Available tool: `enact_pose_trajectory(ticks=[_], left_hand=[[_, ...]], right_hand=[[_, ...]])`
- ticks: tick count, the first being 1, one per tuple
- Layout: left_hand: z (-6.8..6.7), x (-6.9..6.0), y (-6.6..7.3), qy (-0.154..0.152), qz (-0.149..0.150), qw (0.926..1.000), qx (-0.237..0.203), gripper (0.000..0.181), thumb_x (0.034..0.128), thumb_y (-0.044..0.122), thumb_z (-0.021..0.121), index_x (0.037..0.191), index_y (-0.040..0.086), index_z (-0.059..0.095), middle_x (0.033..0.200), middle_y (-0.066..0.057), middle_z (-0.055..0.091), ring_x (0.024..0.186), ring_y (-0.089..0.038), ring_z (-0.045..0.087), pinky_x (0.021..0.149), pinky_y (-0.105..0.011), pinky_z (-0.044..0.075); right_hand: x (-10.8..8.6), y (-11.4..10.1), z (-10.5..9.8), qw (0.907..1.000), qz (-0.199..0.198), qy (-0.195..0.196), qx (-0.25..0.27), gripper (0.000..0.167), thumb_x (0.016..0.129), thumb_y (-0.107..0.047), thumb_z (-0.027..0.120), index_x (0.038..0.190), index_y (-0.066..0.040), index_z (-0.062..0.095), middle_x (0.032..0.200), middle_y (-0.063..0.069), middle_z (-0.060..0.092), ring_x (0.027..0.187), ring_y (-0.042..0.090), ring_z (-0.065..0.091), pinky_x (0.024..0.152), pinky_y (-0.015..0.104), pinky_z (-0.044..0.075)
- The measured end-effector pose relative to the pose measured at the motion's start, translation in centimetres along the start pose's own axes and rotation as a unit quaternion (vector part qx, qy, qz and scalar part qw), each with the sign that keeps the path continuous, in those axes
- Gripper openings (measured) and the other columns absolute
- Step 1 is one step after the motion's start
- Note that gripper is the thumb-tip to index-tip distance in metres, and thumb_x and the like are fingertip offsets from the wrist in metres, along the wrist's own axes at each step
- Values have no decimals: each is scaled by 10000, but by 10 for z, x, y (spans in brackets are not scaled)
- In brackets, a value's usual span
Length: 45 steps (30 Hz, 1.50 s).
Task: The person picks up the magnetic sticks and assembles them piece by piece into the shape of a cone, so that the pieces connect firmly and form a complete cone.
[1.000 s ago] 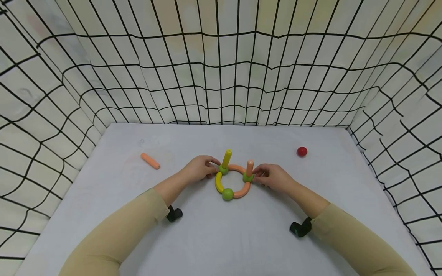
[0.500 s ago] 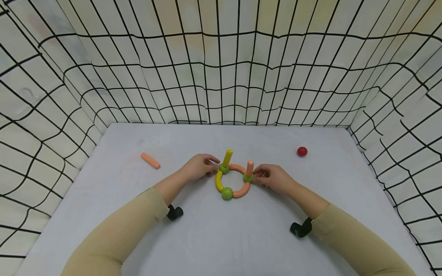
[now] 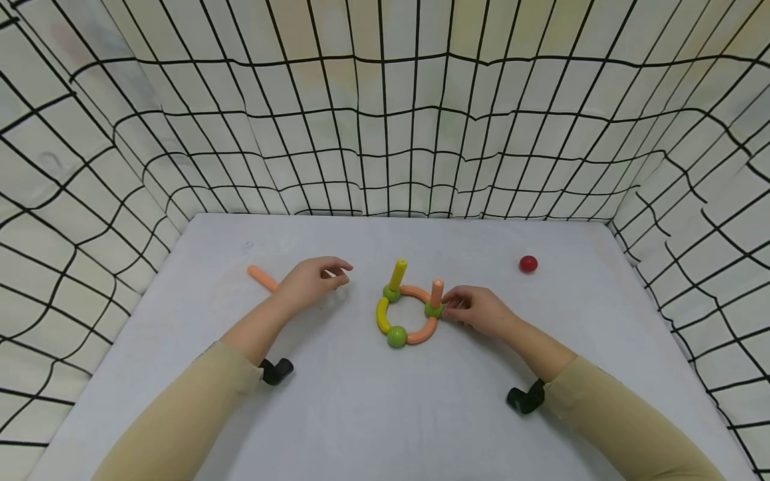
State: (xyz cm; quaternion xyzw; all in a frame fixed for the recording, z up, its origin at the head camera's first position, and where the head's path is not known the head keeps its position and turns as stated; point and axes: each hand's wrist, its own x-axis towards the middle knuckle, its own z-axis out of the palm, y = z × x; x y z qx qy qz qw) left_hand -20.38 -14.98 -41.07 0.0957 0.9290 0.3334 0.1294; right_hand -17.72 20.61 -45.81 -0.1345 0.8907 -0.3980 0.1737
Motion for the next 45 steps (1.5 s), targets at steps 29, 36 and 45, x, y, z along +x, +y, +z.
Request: enact_pose_trajectory(ticks=[29, 36, 45], left_hand=[[-64, -39, -85, 464, -54, 9879, 1479, 331, 947, 233, 687, 1256, 114, 671, 1108, -86, 674, 1071, -306, 579, 925, -525, 437], [-65, -35, -94, 485, 293, 9740, 2193, 287, 912, 188, 727, 1177, 79, 713, 1163, -113, 698, 1183, -373, 561, 999, -554, 408], [-63, -30, -100, 533, 583, 9594, 2709, 272, 911, 238, 734, 1147, 103, 740, 1188, -119, 689, 1192, -376, 550, 1028, -569, 366]], right_hand=[[0, -1, 1, 9998, 86, 34, -163, 205, 925, -207, 715, 1117, -139, 692, 910, -13, 648, 769, 183, 552, 653, 319, 485], [0, -1, 0, 9999, 54, 35, -120, 202, 926, -208, 715, 1116, -143, 693, 903, -11, 646, 765, 187, 556, 654, 322, 489], [1, -1, 1, 9999, 95, 34, -80, 204, 925, -199, 716, 1119, -138, 692, 906, -10, 648, 777, 184, 559, 655, 316, 496]])
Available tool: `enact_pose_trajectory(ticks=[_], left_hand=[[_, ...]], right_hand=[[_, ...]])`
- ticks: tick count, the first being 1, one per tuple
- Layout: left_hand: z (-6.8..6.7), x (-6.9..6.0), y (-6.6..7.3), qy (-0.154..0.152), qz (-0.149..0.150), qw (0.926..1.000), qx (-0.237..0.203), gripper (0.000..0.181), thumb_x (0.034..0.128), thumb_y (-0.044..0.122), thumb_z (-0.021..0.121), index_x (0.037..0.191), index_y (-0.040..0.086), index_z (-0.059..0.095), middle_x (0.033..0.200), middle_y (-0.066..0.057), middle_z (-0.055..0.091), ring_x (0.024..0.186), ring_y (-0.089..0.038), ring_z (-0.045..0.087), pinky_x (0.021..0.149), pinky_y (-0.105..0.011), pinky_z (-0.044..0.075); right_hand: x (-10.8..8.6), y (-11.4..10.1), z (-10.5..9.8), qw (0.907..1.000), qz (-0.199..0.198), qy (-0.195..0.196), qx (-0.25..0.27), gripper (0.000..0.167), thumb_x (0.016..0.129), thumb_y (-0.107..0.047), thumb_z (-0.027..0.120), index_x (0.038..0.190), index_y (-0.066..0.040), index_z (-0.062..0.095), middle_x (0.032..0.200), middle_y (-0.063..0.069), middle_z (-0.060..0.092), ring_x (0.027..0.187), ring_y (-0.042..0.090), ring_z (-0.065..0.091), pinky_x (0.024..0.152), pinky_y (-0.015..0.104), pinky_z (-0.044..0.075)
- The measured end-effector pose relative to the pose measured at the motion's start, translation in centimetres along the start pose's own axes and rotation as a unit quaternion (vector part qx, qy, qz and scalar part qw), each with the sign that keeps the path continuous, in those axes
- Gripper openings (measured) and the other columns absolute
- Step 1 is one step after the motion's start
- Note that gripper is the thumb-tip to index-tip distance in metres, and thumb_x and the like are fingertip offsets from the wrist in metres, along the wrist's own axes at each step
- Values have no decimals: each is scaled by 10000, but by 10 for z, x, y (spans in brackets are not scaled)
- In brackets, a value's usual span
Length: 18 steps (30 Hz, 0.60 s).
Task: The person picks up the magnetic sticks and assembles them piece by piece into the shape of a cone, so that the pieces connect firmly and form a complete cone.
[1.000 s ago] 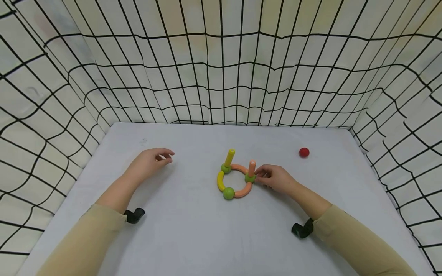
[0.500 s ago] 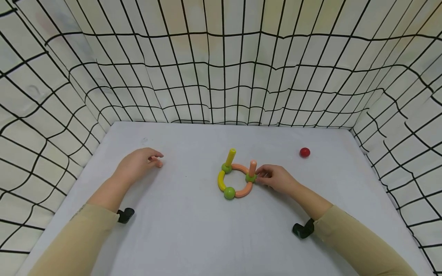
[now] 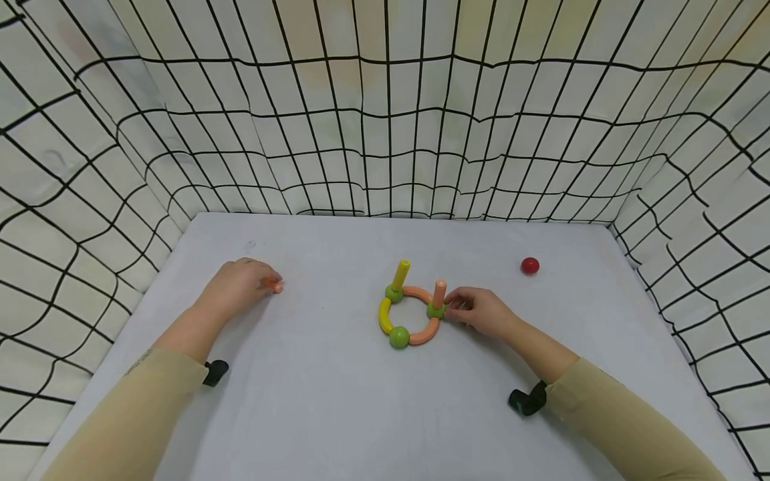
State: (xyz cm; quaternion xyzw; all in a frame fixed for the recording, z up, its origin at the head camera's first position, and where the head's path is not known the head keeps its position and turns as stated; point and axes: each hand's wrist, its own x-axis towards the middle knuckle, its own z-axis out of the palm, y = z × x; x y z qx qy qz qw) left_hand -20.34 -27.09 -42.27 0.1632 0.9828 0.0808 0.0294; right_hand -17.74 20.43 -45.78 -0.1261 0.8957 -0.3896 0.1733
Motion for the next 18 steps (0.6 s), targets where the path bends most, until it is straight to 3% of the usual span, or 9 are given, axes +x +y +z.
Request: enact_pose_trajectory(ticks=[7, 12, 18], left_hand=[[2, 5, -2, -117, 43, 9999, 14, 276, 914, 302, 729, 1119, 119, 751, 1129, -94, 710, 1114, -352, 601, 980, -576, 387], [4, 5, -1, -380, -46, 9987, -337, 264, 932, 306, 707, 1128, 132, 737, 1048, -54, 697, 957, -267, 626, 885, -514, 464], [6, 7, -1, -514, -78, 9972, -533, 286, 949, 342, 676, 1149, 144, 725, 1041, -33, 681, 958, -249, 613, 873, -502, 477]], right_hand=[[1, 0, 2, 9999, 80, -12, 65, 200, 930, -204, 711, 1121, -149, 691, 918, -12, 651, 778, 181, 569, 655, 312, 510], [2, 1, 2, 10000, 46, 8, 20, 200, 930, -201, 711, 1122, -148, 692, 913, -13, 651, 770, 181, 567, 650, 314, 507], [2, 2, 1, 10000, 23, 11, -13, 201, 930, -197, 710, 1124, -147, 689, 906, -14, 649, 756, 178, 568, 646, 315, 507]])
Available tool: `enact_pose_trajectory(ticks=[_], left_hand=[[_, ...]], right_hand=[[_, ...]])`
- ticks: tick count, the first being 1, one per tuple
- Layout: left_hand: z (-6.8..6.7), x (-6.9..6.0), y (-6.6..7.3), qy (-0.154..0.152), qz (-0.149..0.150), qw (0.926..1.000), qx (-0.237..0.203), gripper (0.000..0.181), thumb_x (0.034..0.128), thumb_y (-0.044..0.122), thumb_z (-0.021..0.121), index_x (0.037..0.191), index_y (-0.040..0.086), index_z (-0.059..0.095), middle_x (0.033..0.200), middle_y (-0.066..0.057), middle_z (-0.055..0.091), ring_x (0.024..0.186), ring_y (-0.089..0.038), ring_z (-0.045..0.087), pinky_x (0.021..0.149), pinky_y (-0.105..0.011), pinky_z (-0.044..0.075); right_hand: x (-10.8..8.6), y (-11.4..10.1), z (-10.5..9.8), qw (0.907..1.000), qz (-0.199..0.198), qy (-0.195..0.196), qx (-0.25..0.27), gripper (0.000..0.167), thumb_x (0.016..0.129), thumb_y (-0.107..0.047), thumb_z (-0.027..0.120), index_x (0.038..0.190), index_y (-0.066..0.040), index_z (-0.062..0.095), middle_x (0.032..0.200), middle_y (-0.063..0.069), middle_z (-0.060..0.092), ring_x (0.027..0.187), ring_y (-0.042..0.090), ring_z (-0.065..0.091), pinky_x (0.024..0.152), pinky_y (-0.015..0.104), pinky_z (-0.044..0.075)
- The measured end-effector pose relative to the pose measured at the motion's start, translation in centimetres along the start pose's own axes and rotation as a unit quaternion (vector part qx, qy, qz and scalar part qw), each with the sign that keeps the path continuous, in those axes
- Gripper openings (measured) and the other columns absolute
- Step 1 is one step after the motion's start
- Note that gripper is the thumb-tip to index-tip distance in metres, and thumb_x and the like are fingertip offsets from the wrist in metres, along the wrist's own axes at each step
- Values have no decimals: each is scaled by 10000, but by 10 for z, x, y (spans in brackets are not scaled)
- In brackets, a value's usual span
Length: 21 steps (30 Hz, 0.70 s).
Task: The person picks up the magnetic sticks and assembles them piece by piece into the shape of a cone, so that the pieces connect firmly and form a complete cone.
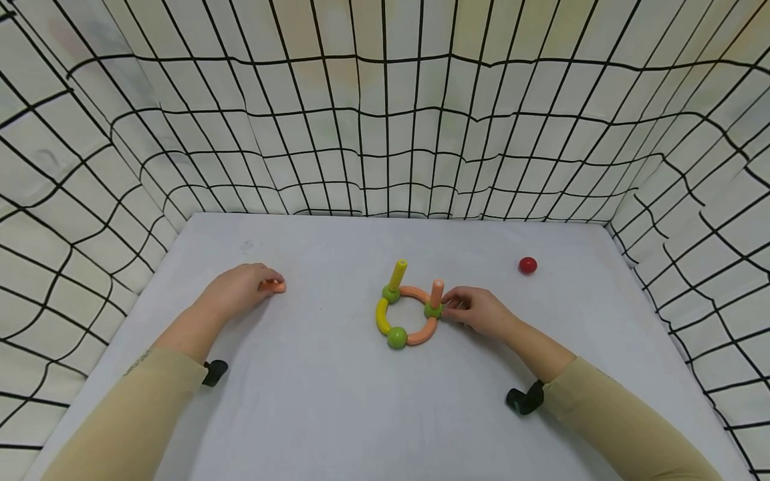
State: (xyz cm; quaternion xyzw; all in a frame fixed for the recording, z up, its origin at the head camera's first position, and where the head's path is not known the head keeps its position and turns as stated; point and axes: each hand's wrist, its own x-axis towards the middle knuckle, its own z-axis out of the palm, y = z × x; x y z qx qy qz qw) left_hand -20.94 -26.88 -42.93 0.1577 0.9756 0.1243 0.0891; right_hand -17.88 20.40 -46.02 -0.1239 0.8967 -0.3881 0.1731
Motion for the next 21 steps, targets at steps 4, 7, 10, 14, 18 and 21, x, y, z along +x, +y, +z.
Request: enact_pose_trajectory(ticks=[4, 7, 10, 14, 18, 21], left_hand=[[-1, 0, 2, -17, 23, 10000, 34, 270, 949, 323, 680, 1148, 147, 728, 1043, -37, 689, 979, -262, 618, 887, -509, 474], [-1, -1, 4, 25, 35, 10000, 1, 293, 951, 322, 679, 1171, 134, 723, 1078, -63, 695, 1016, -283, 622, 908, -521, 467], [-1, -2, 9, 114, 62, 9999, -71, 326, 953, 327, 678, 1205, 123, 711, 1127, -85, 692, 1060, -293, 618, 936, -520, 460], [-5, -4, 19, 281, 134, 9994, -123, 313, 958, 273, 676, 1233, 123, 698, 1160, -98, 685, 1072, -291, 612, 945, -512, 458], [-7, -5, 31, 430, 244, 9985, -219, 301, 954, 210, 680, 1241, 122, 693, 1172, -99, 685, 1056, -284, 617, 935, -505, 464], [-6, -5, 40, 481, 279, 9975, -431, 305, 958, 252, 676, 1242, 141, 695, 1185, -79, 681, 1066, -272, 609, 944, -497, 457]], right_hand=[[0, 0, 0, 10000, 36, 3, -8, 201, 931, -198, 709, 1124, -145, 688, 903, -12, 645, 751, 177, 565, 646, 312, 505], [0, 0, 1, 10000, 37, 11, -7, 201, 929, -200, 711, 1122, -146, 690, 901, -13, 646, 750, 176, 564, 646, 313, 503], [-1, -2, 0, 10000, 4, 9, 0, 199, 928, -199, 713, 1118, -145, 690, 900, -15, 648, 749, 176, 564, 647, 316, 501], [-1, -2, 0, 10000, -26, 7, 2, 198, 928, -194, 711, 1118, -144, 691, 897, -15, 648, 753, 176, 565, 649, 314, 502], [-1, -2, 0, 10000, -45, -3, -3, 202, 929, -198, 710, 1121, -141, 691, 898, -15, 647, 758, 173, 564, 651, 311, 501], [-1, -2, -1, 10000, -54, -14, 4, 204, 928, -200, 712, 1122, -139, 691, 900, -14, 647, 760, 174, 562, 653, 313, 499]])
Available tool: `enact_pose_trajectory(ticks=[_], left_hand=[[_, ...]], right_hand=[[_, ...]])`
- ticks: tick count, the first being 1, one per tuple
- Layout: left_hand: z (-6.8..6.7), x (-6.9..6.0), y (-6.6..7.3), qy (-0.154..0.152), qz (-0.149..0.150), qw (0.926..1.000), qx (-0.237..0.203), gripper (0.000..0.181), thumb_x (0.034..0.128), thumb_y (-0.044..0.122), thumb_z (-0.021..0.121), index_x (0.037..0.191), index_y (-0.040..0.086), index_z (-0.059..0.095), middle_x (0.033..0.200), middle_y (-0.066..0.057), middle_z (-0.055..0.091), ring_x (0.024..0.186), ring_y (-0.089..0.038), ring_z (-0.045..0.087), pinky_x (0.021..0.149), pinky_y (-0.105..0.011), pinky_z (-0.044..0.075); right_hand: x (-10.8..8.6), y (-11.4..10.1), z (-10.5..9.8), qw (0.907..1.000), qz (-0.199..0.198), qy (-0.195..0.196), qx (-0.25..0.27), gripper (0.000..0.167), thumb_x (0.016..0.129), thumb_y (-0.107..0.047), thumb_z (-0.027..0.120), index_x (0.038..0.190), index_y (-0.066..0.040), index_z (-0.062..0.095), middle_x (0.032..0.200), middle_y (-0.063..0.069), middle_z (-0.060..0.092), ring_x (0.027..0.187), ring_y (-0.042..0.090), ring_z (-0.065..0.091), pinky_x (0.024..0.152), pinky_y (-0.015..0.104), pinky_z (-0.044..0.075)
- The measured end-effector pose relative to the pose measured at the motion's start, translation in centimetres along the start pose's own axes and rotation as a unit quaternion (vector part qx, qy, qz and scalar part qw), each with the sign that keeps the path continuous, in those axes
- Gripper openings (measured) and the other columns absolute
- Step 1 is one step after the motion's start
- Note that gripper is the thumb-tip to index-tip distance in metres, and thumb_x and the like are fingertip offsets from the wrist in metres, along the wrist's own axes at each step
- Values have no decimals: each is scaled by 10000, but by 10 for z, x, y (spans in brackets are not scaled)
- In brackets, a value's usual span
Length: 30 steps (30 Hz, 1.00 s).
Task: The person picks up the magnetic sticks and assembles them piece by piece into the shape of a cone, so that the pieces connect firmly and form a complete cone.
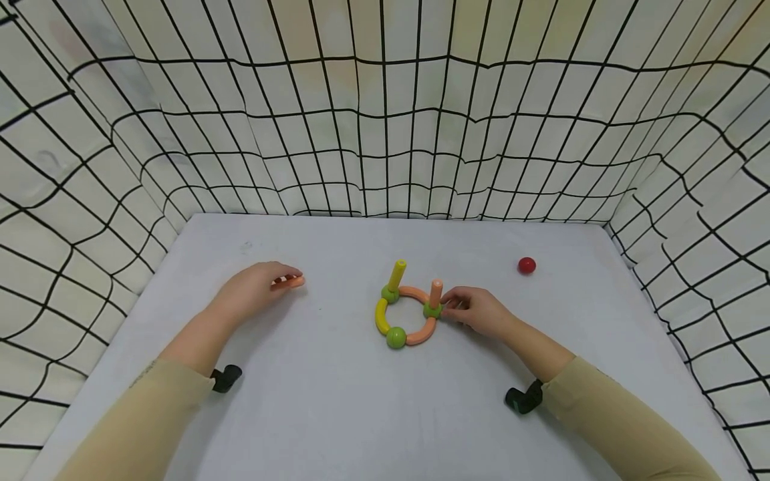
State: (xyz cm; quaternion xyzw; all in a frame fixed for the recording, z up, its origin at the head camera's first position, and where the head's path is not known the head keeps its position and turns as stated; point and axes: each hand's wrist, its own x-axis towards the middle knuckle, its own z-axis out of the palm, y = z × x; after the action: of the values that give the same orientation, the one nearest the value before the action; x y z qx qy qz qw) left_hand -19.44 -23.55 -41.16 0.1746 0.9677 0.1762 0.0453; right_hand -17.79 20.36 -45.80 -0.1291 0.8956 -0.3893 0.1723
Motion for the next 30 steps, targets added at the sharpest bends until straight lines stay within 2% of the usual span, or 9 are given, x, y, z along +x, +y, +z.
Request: enact_pose_trajectory(ticks=[4, 10, 17, 19, 23, 26, 30], left_hand=[[4, -1, 12, 50, -34, 9996, -287, 324, 963, 347, 660, 1241, 187, 697, 1190, -35, 675, 1071, -247, 597, 945, -483, 451], [8, -3, 31, 96, -20, 9986, -511, 330, 956, 373, 664, 1251, 227, 691, 1181, 14, 669, 1038, -218, 596, 909, -450, 468], [9, -9, 56, 21, -90, 9939, -1097, 412, 926, 544, 618, 1254, 302, 674, 1147, 93, 656, 954, -165, 602, 838, -391, 493], [10, -9, 63, -17, -21, 9916, -1295, 384, 929, 517, 632, 1249, 308, 672, 1142, 112, 654, 967, -142, 602, 842, -376, 500], [12, -10, 77, -74, 145, 9867, -1617, 294, 947, 359, 682, 1234, 295, 678, 1123, 127, 654, 988, -113, 600, 848, -346, 515], [16, -10, 86, -114, 281, 9840, -1754, 303, 948, 271, 695, 1249, 267, 672, 1128, 117, 653, 987, -113, 601, 840, -333, 524], [20, -9, 97, -178, 403, 9806, -1911, 339, 954, 249, 684, 1291, 229, 649, 1152, 123, 648, 1000, -101, 598, 842, -312, 527]], right_hand=[[0, -1, 0, 10000, -9, -13, 10, 202, 928, -195, 711, 1122, -138, 692, 900, -12, 648, 758, 179, 563, 654, 317, 500], [0, 0, -1, 10000, -23, -1, -31, 203, 928, -190, 709, 1122, -135, 692, 898, -13, 645, 761, 177, 557, 650, 317, 496], [1, 1, -1, 10000, -9, 3, -33, 200, 927, -192, 710, 1120, -141, 693, 900, -12, 646, 759, 180, 557, 645, 317, 494], [1, 1, -1, 10000, 8, 4, -19, 200, 927, -191, 710, 1120, -139, 693, 901, -9, 646, 754, 181, 557, 640, 317, 494], [1, 1, -1, 10000, 36, 3, -10, 203, 928, -190, 708, 1124, -136, 693, 902, -6, 644, 746, 183, 555, 635, 317, 496], [1, 1, -1, 10000, 28, -2, -19, 203, 928, -190, 708, 1124, -136, 693, 899, -8, 643, 751, 182, 553, 642, 315, 493], [1, 1, -1, 10000, 11, -11, 18, 200, 928, -182, 706, 1121, -132, 693, 897, -3, 642, 762, 188, 551, 651, 318, 489]])
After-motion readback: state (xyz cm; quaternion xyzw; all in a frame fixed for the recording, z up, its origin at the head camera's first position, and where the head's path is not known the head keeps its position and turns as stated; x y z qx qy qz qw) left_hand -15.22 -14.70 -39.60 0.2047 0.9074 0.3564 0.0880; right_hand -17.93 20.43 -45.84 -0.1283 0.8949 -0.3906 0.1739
